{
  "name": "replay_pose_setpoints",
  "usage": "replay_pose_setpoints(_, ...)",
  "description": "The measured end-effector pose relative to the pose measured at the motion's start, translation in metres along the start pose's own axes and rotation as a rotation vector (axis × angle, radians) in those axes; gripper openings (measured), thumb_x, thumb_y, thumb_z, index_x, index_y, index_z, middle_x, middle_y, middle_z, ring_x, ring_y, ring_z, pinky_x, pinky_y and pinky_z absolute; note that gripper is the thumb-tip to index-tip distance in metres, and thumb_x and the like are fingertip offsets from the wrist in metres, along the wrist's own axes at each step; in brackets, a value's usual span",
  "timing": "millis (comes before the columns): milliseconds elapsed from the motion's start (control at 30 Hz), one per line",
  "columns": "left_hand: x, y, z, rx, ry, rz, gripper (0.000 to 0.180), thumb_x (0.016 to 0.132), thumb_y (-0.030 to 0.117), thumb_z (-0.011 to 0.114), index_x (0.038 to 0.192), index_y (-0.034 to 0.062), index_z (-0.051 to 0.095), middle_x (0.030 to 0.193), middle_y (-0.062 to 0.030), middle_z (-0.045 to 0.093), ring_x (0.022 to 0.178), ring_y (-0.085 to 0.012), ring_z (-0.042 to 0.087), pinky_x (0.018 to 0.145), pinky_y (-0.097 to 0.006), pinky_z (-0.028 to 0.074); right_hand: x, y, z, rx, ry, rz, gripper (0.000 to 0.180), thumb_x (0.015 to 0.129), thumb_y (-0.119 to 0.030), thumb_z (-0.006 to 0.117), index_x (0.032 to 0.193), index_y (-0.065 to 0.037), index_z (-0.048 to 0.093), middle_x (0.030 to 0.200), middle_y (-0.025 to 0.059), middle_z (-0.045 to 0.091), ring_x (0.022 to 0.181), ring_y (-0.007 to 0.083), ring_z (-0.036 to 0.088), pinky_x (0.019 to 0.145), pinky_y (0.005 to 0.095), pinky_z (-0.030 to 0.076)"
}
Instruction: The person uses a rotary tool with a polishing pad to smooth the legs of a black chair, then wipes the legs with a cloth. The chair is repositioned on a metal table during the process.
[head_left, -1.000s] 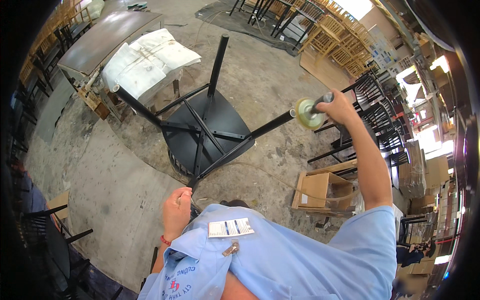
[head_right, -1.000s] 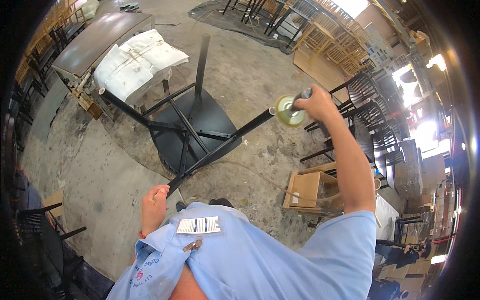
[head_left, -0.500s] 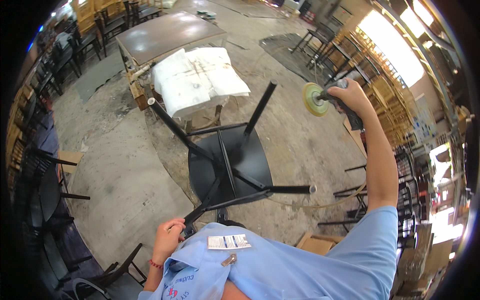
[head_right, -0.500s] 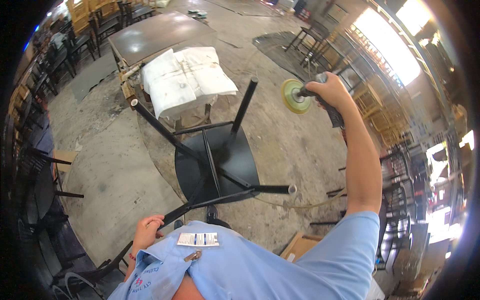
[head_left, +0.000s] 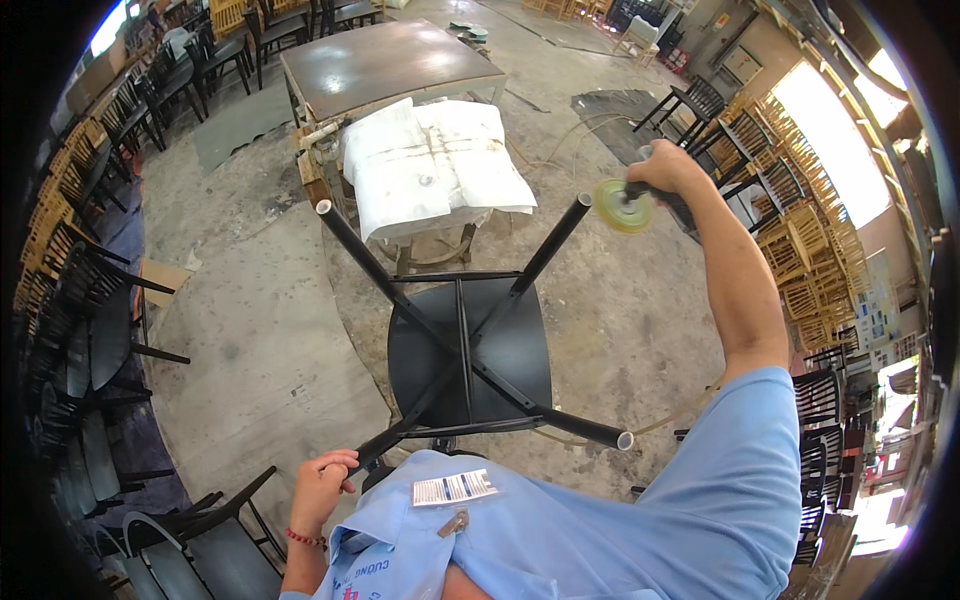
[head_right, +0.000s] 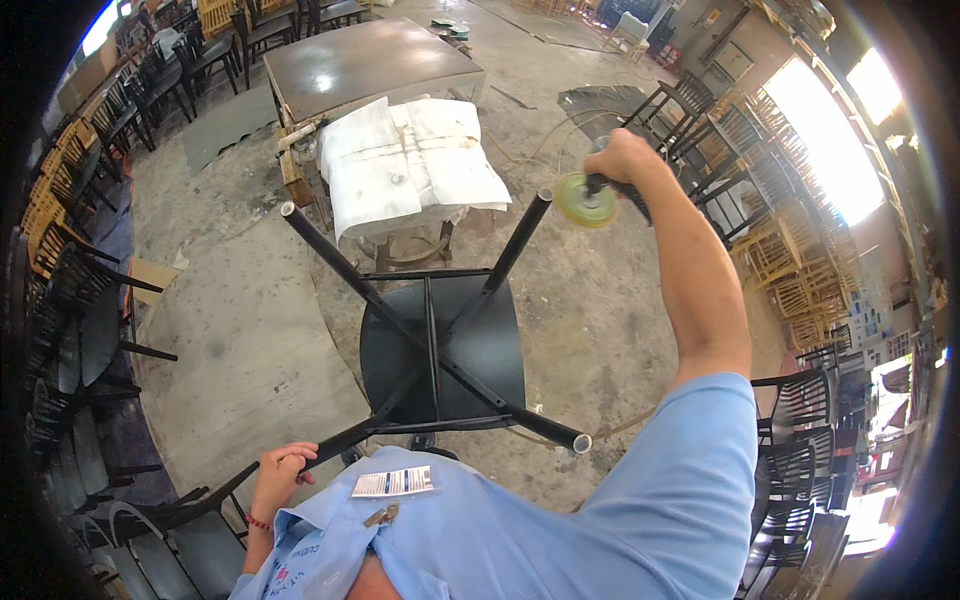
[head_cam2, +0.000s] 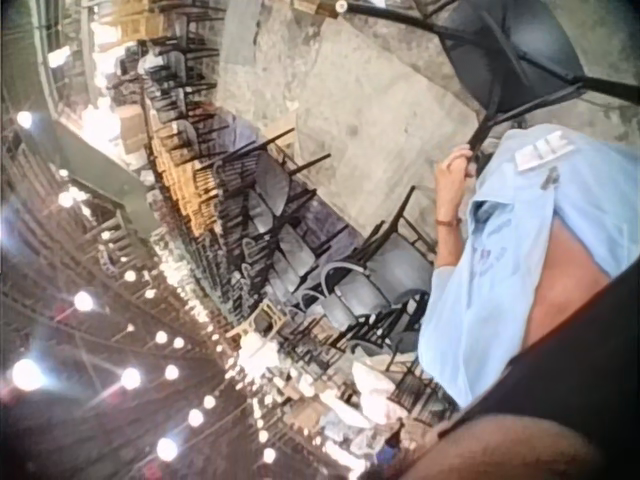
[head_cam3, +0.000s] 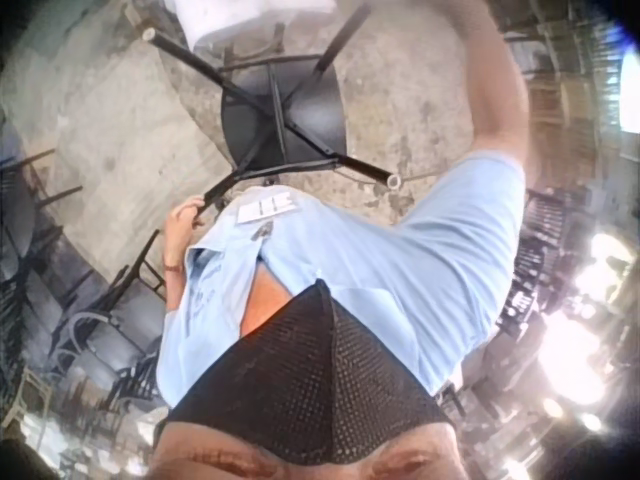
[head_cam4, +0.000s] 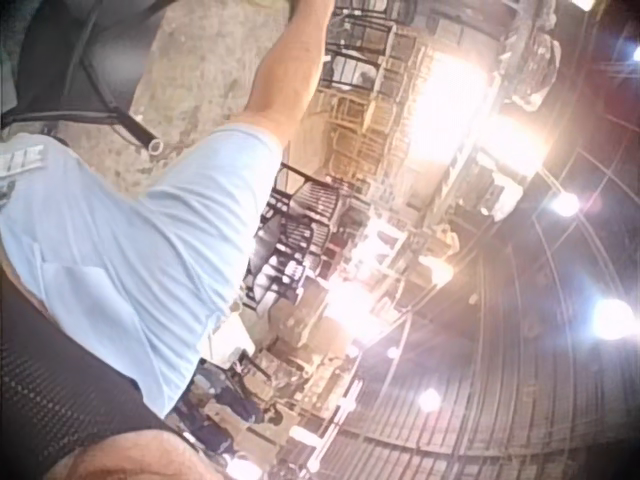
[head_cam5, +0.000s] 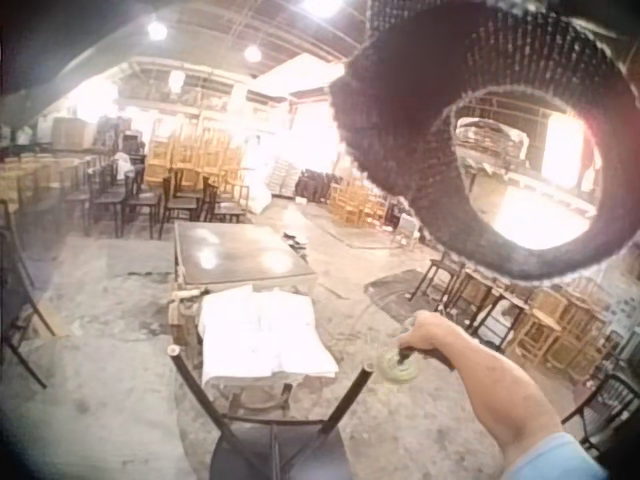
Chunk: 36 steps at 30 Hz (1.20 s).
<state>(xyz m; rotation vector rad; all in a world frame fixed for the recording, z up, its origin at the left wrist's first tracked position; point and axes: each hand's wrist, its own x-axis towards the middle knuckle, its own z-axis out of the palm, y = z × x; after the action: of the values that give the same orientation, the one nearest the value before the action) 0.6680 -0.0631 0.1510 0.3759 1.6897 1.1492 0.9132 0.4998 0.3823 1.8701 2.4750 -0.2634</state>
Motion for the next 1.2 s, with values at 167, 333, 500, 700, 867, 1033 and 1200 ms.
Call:
replay_pose_setpoints(167, 0.002, 0.000, -0.005, 0.008, 0.025, -0.034, 0.027, 0.083, 0.005, 0.049, 0.088, -0.0060, 0.072, 0.113, -0.0122, 0.070, 0.061, -0.0155, 0.063, 0.055, -0.028, 0.048, -0.015, 0.013, -0.017, 0.252, -0.048, -0.004, 0.047, 0.076, -0.025, 0.079, 0.104, 0.008, 0.059, 0.077, 0.0156, 0.066, 0.052, 0.0217, 0.065, 0.043, 0.0347, 0.051)
replay_pose_setpoints(333, -0.004, 0.005, -0.004, 0.020, 0.031, -0.042, 0.027, 0.084, 0.006, 0.049, 0.089, -0.0073, 0.072, 0.112, -0.0131, 0.070, 0.061, -0.0163, 0.064, 0.057, -0.029, 0.049, -0.019, -0.032, -0.002, 0.270, -0.145, -0.087, 0.057, 0.072, -0.028, 0.080, 0.112, 0.009, 0.061, 0.078, 0.0154, 0.067, 0.055, 0.0216, 0.065, 0.049, 0.0351, 0.053)
replay_pose_setpoints(500, -0.003, 0.008, 0.003, 0.002, -0.033, 0.023, 0.027, 0.086, 0.006, 0.049, 0.089, -0.0077, 0.072, 0.111, -0.0149, 0.070, 0.061, -0.0163, 0.063, 0.056, -0.027, 0.050, -0.007, -0.019, -0.003, -0.074, 0.047, -0.035, 0.061, 0.071, -0.033, 0.079, 0.113, 0.009, 0.064, 0.102, 0.0227, 0.071, 0.090, 0.0321, 0.071, 0.076, 0.0376, 0.057)
replay_pose_setpoints(700, -0.001, -0.004, -0.006, -0.028, 0.015, 0.007, 0.027, 0.086, 0.007, 0.049, 0.090, -0.0082, 0.072, 0.110, -0.0154, 0.071, 0.061, -0.0167, 0.063, 0.055, -0.027, 0.050, -0.019, -0.023, -0.014, 0.218, -0.075, -0.046, 0.053, 0.075, -0.021, 0.078, 0.115, 0.008, 0.058, 0.078, 0.0155, 0.067, 0.053, 0.0206, 0.065, 0.043, 0.0344, 0.051)
replay_pose_setpoints(867, -0.002, 0.000, -0.005, -0.012, -0.026, 0.033, 0.027, 0.087, 0.009, 0.050, 0.090, -0.0083, 0.071, 0.109, -0.0147, 0.071, 0.060, -0.0160, 0.063, 0.055, -0.027, 0.049, -0.018, -0.021, 0.005, 0.182, -0.038, -0.035, 0.053, 0.075, -0.022, 0.078, 0.113, 0.009, 0.058, 0.081, 0.0167, 0.068, 0.053, 0.0223, 0.065, 0.045, 0.0347, 0.052)
replay_pose_setpoints(1033, 0.003, -0.009, -0.007, -0.037, -0.016, 0.031, 0.028, 0.087, 0.010, 0.051, 0.090, -0.0081, 0.072, 0.109, -0.0141, 0.071, 0.060, -0.0149, 0.062, 0.055, -0.027, 0.049, -0.023, -0.001, -0.011, 0.223, 0.030, -0.005, 0.049, 0.074, -0.022, 0.078, 0.110, 0.007, 0.060, 0.080, 0.0158, 0.067, 0.052, 0.0223, 0.064, 0.043, 0.0343, 0.051)
replay_pose_setpoints(1200, -0.002, -0.006, -0.009, -0.027, -0.003, 0.007, 0.028, 0.088, 0.010, 0.051, 0.090, -0.0077, 0.072, 0.109, -0.0138, 0.071, 0.062, -0.0152, 0.063, 0.056, -0.028, 0.051, -0.026, -0.021, 0.004, 0.255, -0.071, -0.087, 0.047, 0.074, -0.020, 0.079, 0.108, 0.006, 0.059, 0.080, 0.0149, 0.067, 0.054, 0.0220, 0.065, 0.043, 0.0343, 0.052)
